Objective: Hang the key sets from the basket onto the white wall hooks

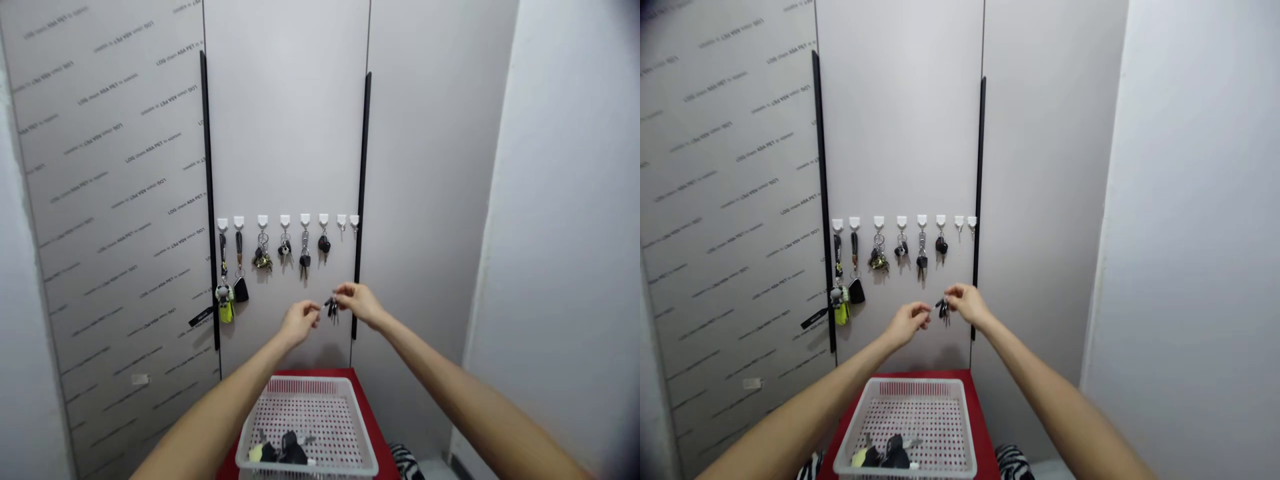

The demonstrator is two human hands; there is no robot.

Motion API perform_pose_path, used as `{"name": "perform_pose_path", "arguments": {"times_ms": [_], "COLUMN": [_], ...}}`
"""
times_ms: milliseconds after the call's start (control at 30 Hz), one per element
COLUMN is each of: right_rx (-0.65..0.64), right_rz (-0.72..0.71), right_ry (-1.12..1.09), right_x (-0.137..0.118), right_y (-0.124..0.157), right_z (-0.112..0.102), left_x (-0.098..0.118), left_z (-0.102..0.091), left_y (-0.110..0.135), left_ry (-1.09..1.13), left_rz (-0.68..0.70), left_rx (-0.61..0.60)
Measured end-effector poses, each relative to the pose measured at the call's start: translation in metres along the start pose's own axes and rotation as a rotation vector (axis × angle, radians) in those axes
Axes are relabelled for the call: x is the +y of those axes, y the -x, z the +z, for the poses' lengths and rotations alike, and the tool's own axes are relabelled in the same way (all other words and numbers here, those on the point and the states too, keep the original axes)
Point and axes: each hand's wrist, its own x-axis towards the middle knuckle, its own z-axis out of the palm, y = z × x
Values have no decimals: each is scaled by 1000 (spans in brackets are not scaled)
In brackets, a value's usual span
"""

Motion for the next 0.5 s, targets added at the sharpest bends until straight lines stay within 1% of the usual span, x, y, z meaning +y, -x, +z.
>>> {"name": "perform_pose_path", "arguments": {"times_ms": [100,167,233,300,400,500], "right_rx": [166,274,360,432,513,566], "right_rz": [-178,-248,-255,-240,-217,-159], "right_ry": [100,139,137,128,146,178], "right_x": [-20,-30,-37,-41,-46,-48], "right_y": [-37,-62,-85,-104,-124,-136], "right_z": [-23,-35,-45,-51,-55,-55], "left_x": [28,44,57,65,69,69], "left_z": [1,2,3,1,-4,-8], "left_y": [-21,-31,-38,-41,-43,-46], "left_ry": [-63,-111,-162,-206,-245,-264], "left_rz": [128,189,230,244,230,212], "left_rx": [40,50,49,53,77,92]}}
